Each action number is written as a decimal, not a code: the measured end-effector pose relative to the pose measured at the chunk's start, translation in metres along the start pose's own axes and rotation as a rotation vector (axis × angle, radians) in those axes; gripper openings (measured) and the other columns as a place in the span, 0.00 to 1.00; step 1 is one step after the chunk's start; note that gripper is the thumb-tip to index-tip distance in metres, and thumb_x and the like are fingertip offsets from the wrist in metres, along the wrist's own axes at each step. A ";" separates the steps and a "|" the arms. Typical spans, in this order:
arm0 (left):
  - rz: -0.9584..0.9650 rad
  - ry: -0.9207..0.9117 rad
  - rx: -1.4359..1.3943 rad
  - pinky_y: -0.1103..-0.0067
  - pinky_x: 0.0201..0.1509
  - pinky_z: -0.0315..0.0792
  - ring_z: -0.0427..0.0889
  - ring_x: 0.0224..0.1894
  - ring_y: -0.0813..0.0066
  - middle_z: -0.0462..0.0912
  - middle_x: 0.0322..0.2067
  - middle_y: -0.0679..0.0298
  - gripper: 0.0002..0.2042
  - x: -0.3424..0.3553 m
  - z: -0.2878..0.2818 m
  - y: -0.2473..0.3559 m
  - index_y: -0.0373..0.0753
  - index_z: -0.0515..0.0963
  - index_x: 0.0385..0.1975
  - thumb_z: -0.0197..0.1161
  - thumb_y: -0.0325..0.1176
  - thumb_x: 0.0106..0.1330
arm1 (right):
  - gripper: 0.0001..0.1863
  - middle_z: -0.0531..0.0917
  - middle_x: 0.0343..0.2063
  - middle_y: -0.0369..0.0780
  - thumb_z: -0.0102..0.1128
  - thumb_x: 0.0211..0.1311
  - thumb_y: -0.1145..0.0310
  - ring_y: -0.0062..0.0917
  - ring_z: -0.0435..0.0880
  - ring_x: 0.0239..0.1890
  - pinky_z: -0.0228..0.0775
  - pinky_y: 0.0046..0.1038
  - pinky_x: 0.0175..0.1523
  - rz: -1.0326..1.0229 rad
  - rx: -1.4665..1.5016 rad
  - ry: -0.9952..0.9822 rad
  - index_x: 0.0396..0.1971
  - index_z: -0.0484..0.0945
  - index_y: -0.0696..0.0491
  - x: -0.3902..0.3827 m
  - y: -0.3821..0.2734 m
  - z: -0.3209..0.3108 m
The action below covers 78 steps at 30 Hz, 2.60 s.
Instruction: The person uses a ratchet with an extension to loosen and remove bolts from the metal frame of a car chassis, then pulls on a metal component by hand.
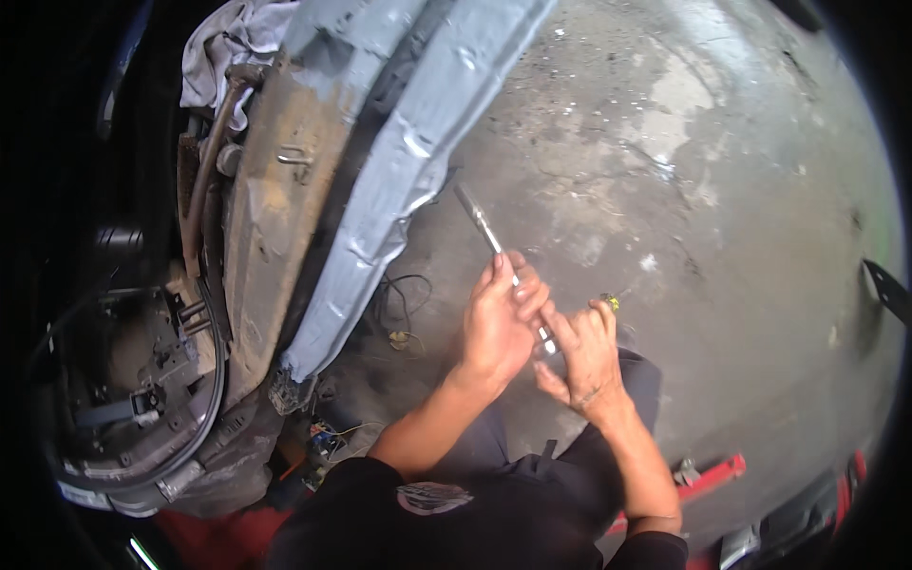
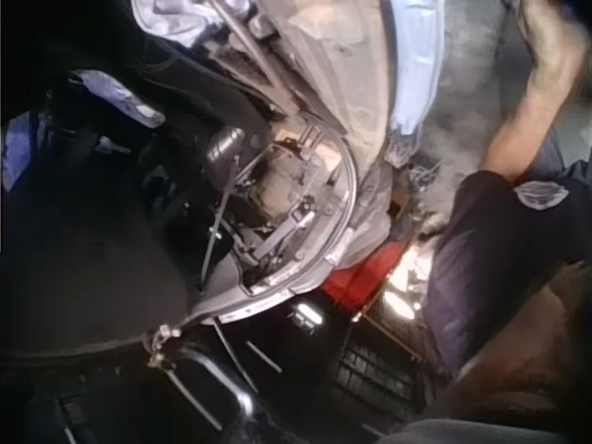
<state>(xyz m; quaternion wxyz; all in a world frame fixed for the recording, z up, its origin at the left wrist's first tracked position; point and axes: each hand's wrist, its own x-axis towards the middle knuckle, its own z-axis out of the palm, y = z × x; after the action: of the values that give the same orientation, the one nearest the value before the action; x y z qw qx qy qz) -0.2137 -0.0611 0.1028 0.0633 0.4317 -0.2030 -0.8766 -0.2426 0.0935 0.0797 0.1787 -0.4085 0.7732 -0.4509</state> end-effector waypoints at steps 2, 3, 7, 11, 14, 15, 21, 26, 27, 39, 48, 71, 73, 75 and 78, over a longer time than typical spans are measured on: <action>0.088 -0.138 -0.007 0.77 0.41 0.67 0.67 0.31 0.78 0.66 0.27 0.69 0.13 0.027 -0.008 -0.009 0.42 0.68 0.45 0.45 0.45 0.81 | 0.41 0.79 0.36 0.42 0.71 0.45 0.68 0.38 0.76 0.31 0.65 0.39 0.43 -0.098 0.213 0.174 0.62 0.67 0.62 0.013 0.039 0.025; 0.124 -0.143 0.013 0.77 0.41 0.67 0.67 0.31 0.78 0.66 0.27 0.69 0.13 0.036 -0.011 -0.015 0.42 0.68 0.45 0.45 0.45 0.81 | 0.41 0.79 0.36 0.42 0.71 0.45 0.68 0.38 0.76 0.31 0.65 0.39 0.43 -0.132 0.233 0.187 0.62 0.67 0.62 0.013 0.053 0.033; 0.356 -0.287 0.236 0.71 0.51 0.71 0.75 0.41 0.71 0.75 0.34 0.62 0.13 0.064 -0.030 -0.033 0.39 0.70 0.48 0.49 0.42 0.79 | 0.35 0.81 0.32 0.44 0.72 0.44 0.75 0.34 0.76 0.28 0.68 0.34 0.39 -0.278 0.500 0.309 0.57 0.73 0.62 0.021 0.110 0.044; 0.440 -0.493 0.375 0.67 0.59 0.73 0.80 0.48 0.64 0.80 0.41 0.53 0.17 0.063 -0.037 -0.025 0.33 0.74 0.50 0.50 0.42 0.79 | 0.31 0.77 0.24 0.40 0.67 0.41 0.80 0.29 0.73 0.21 0.64 0.31 0.29 -0.553 0.500 0.331 0.53 0.76 0.61 0.034 0.141 0.027; 0.645 -0.428 0.572 0.67 0.47 0.81 0.83 0.42 0.63 0.81 0.40 0.49 0.22 0.064 -0.047 -0.021 0.27 0.71 0.54 0.49 0.44 0.79 | 0.33 0.73 0.20 0.36 0.69 0.38 0.80 0.27 0.70 0.19 0.59 0.31 0.26 -0.725 0.405 0.370 0.53 0.77 0.61 0.048 0.156 0.032; 0.670 -0.415 0.583 0.67 0.47 0.81 0.83 0.42 0.63 0.81 0.40 0.49 0.22 0.061 -0.047 -0.018 0.27 0.71 0.54 0.49 0.44 0.79 | 0.34 0.71 0.19 0.36 0.70 0.37 0.80 0.26 0.69 0.19 0.58 0.31 0.26 -0.783 0.335 0.367 0.53 0.77 0.61 0.051 0.158 0.033; 0.854 -0.446 0.664 0.69 0.47 0.79 0.84 0.39 0.62 0.83 0.38 0.48 0.21 0.063 -0.061 -0.005 0.25 0.66 0.58 0.45 0.41 0.80 | 0.31 0.70 0.19 0.35 0.64 0.40 0.80 0.25 0.67 0.19 0.56 0.29 0.24 -0.981 0.080 0.466 0.52 0.79 0.61 0.067 0.150 0.047; 0.879 -0.585 0.567 0.68 0.45 0.79 0.84 0.38 0.58 0.83 0.39 0.48 0.20 0.066 -0.062 0.010 0.28 0.66 0.59 0.44 0.40 0.81 | 0.32 0.70 0.20 0.37 0.64 0.39 0.88 0.27 0.69 0.20 0.59 0.30 0.25 -1.049 -0.066 0.537 0.53 0.78 0.62 0.078 0.133 0.046; 0.880 -0.596 0.568 0.68 0.45 0.79 0.84 0.38 0.58 0.83 0.39 0.48 0.20 0.066 -0.059 0.013 0.28 0.66 0.59 0.44 0.40 0.81 | 0.33 0.70 0.20 0.37 0.64 0.36 0.87 0.27 0.69 0.20 0.59 0.30 0.25 -1.066 -0.099 0.567 0.53 0.79 0.62 0.081 0.130 0.044; 0.823 -0.676 0.239 0.71 0.38 0.80 0.84 0.32 0.66 0.84 0.33 0.54 0.16 0.077 -0.037 0.036 0.34 0.71 0.55 0.47 0.38 0.79 | 0.35 0.68 0.22 0.37 0.64 0.35 0.78 0.28 0.70 0.23 0.63 0.31 0.30 -1.135 -0.431 0.500 0.54 0.80 0.60 0.102 0.084 0.005; 0.709 -0.952 -0.036 0.73 0.36 0.71 0.75 0.32 0.68 0.77 0.34 0.63 0.19 0.093 -0.032 0.028 0.40 0.69 0.57 0.44 0.47 0.80 | 0.32 0.68 0.20 0.36 0.66 0.40 0.76 0.25 0.70 0.21 0.62 0.30 0.28 -1.037 -0.657 0.175 0.53 0.78 0.62 0.090 0.028 -0.031; 0.676 -0.941 -0.299 0.80 0.29 0.73 0.78 0.30 0.74 0.81 0.34 0.57 0.19 0.093 -0.014 0.017 0.39 0.73 0.52 0.52 0.49 0.77 | 0.40 0.69 0.13 0.31 0.66 0.30 0.75 0.22 0.73 0.13 0.64 0.28 0.17 -1.039 -0.532 0.039 0.57 0.77 0.57 0.107 0.015 -0.050; 0.576 -1.078 -0.346 0.77 0.35 0.75 0.78 0.30 0.72 0.81 0.33 0.56 0.20 0.094 -0.015 0.006 0.38 0.73 0.52 0.52 0.49 0.76 | 0.41 0.70 0.14 0.31 0.66 0.31 0.75 0.23 0.74 0.14 0.65 0.29 0.17 -1.028 -0.548 0.024 0.57 0.76 0.56 0.106 0.013 -0.055; 0.544 -1.149 -0.368 0.75 0.40 0.75 0.80 0.32 0.70 0.82 0.33 0.56 0.19 0.098 -0.016 0.009 0.38 0.74 0.50 0.53 0.49 0.76 | 0.40 0.70 0.14 0.30 0.66 0.32 0.76 0.23 0.75 0.14 0.65 0.28 0.17 -1.013 -0.543 0.024 0.57 0.76 0.56 0.104 0.012 -0.055; 0.589 -1.028 -0.315 0.75 0.35 0.76 0.83 0.34 0.68 0.82 0.32 0.55 0.18 0.093 -0.022 0.014 0.39 0.74 0.47 0.52 0.49 0.76 | 0.36 0.74 0.15 0.33 0.66 0.33 0.79 0.24 0.77 0.14 0.66 0.28 0.18 -0.986 -0.433 0.096 0.54 0.78 0.59 0.102 0.016 -0.041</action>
<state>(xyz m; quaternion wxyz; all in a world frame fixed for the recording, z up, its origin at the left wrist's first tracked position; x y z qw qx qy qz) -0.2551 -0.1073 0.0285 0.2597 -0.1352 -0.1864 -0.9378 -0.3379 0.0398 0.0969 -0.1779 -0.7294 0.5724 -0.3297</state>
